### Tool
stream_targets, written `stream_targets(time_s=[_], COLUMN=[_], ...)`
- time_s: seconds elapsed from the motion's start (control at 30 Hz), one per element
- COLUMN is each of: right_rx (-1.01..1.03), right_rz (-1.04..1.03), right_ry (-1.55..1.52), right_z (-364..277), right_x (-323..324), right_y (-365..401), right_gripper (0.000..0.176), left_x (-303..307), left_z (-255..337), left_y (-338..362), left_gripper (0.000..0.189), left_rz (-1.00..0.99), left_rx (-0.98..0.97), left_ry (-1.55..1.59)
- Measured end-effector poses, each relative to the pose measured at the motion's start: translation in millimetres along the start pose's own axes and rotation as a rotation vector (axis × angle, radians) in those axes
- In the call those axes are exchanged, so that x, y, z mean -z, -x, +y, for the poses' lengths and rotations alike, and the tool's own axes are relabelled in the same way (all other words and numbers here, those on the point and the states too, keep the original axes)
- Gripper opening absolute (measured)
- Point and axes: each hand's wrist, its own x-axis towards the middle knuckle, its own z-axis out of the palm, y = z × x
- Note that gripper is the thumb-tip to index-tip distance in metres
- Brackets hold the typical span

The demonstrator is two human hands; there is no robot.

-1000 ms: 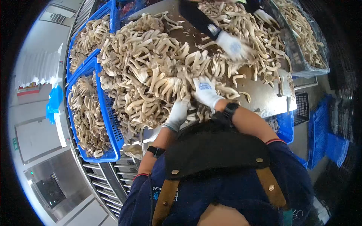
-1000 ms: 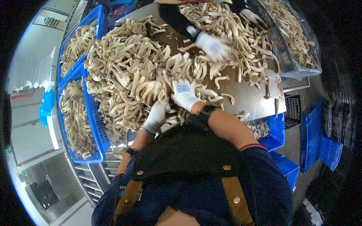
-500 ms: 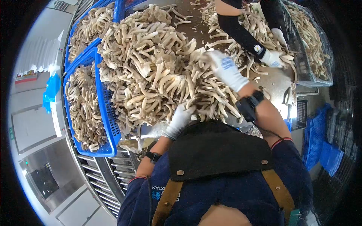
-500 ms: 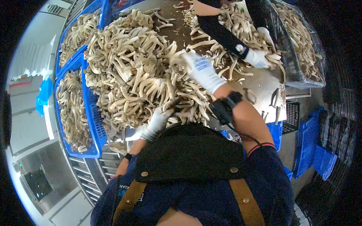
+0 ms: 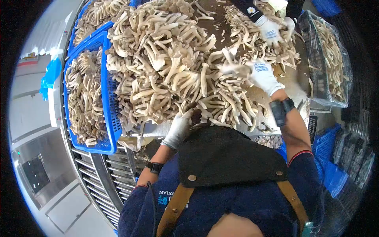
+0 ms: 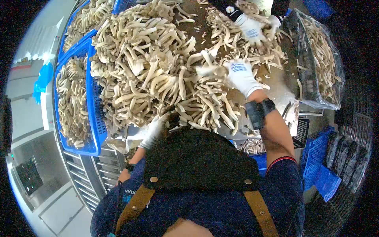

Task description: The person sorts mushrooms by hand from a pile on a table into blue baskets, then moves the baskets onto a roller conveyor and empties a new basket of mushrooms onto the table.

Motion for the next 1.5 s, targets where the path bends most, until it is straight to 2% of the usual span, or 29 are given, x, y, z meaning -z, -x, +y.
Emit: stream_targets(time_s=[0.03, 0.1, 0.13, 0.17, 0.2, 0.23, 0.3, 0.37, 0.4, 0.43, 0.5, 0.6, 0.7, 0.73, 0.77, 0.83, 0.87, 0.9, 0.93, 0.97, 1.03, 1.1, 1.17, 1.23, 1.3, 1.37, 1.4, 1.43, 1.5], right_rx=[0.062, 0.273, 0.335, 0.160, 0.245, 0.209, 0.145, 0.139, 0.147, 0.114, 0.283, 0.245, 0.128, 0.220, 0.045, 0.208, 0.159, 0.159, 0.163, 0.166, 0.307, 0.352, 0.031, -0.013, 0.057, 0.307, 0.235, 0.281, 0.209], right_rz=[0.228, 0.212, -0.131, -0.484, -0.571, -0.477, -0.365, -0.231, -0.155, 0.042, 0.037, 0.125, 0.032, 0.107, 0.058, 0.211, 0.100, 0.001, -0.095, -0.192, 0.021, 0.049, -0.025, -0.018, -0.001, 0.046, -0.093, -0.243, -0.348], right_ry=[0.153, -0.018, -0.870, -1.689, -1.716, -1.456, -1.079, -1.177, -1.179, -0.921, -0.350, -0.338, -0.255, -0.168, -0.317, -0.313, -0.356, -0.371, -0.380, -0.387, -0.173, -0.308, -0.422, -0.105, 0.319, 0.118, -0.136, -0.330, -0.333], right_z=[19, 3, -7, -18, -31, -34, -41, -38, -42, -51, -53, -75, -82, -66, -76, -37, -53, -56, -56, -59, -65, -58, -49, -26, -38, -76, -87, -111, -127], right_x=[-19, -4, -12, -20, -33, -56, -83, -73, -62, -52, -62, -62, -37, -49, -29, -55, -35, -44, -55, -59, -63, -61, -43, -12, 11, 25, 5, 2, -35], right_y=[-4, 2, 2, 3, 4, 0, -3, 1, 1, 5, 5, 7, -2, -5, -9, -26, -22, -20, -22, -23, -15, -14, -16, -22, -20, -34, -59, -72, -88], right_gripper=[0.025, 0.031, 0.039, 0.047, 0.048, 0.049, 0.046, 0.042, 0.041, 0.034, 0.035, 0.038, 0.037, 0.036, 0.031, 0.030, 0.043, 0.043, 0.044, 0.044, 0.043, 0.041, 0.042, 0.051, 0.055, 0.057, 0.059, 0.061, 0.077], left_x=[4, 3, -12, -39, -33, -27, -48, -43, -38, -34, -47, -59, -54, -55, -56, -53, -52, -53, -59, -59, -60, -56, -46, -37, -40, -38, -30, -26, -14], left_z=[-2, -4, -13, 6, 0, -6, 5, 16, 4, -9, -9, 4, 9, 9, 10, 2, 2, 1, -2, 4, 1, -5, -11, -7, 20, -6, -18, -20, -18], left_y=[-5, -18, -24, -17, -32, -45, -45, -40, -47, -51, -57, -55, -55, -51, -47, -57, -62, -65, -68, -68, -72, -74, -66, -54, -33, -39, -45, -43, -38], left_gripper=[0.039, 0.043, 0.047, 0.046, 0.047, 0.049, 0.030, 0.031, 0.035, 0.034, 0.029, 0.025, 0.019, 0.019, 0.018, 0.014, 0.014, 0.014, 0.013, 0.012, 0.013, 0.015, 0.018, 0.021, 0.037, 0.047, 0.053, 0.055, 0.059], left_rz=[-0.021, -0.051, -0.087, -0.112, -0.175, -0.240, 0.024, -0.018, -0.025, -0.025, -0.171, -0.106, -0.115, -0.096, -0.079, -0.038, -0.019, -0.002, -0.079, 0.011, 0.034, 0.029, -0.005, -0.071, -0.233, -0.370, -0.402, -0.345, -0.223], left_rx=[-0.038, -0.128, -0.286, -0.379, -0.338, -0.301, -0.425, -0.244, -0.259, -0.232, -0.490, -0.383, -0.349, -0.310, -0.271, -0.298, -0.304, -0.311, -0.451, -0.304, -0.257, -0.294, -0.296, -0.288, -0.019, -0.184, -0.162, -0.058, 0.133], left_ry=[-0.093, -0.259, 0.041, 0.074, -0.059, -0.195, 0.004, 0.202, 0.231, 0.199, 0.055, 0.092, 0.092, 0.145, 0.195, 0.178, 0.114, 0.053, 0.181, 0.099, 0.197, 0.082, 0.025, 0.036, -0.435, -0.467, -0.515, -0.382, -0.119])
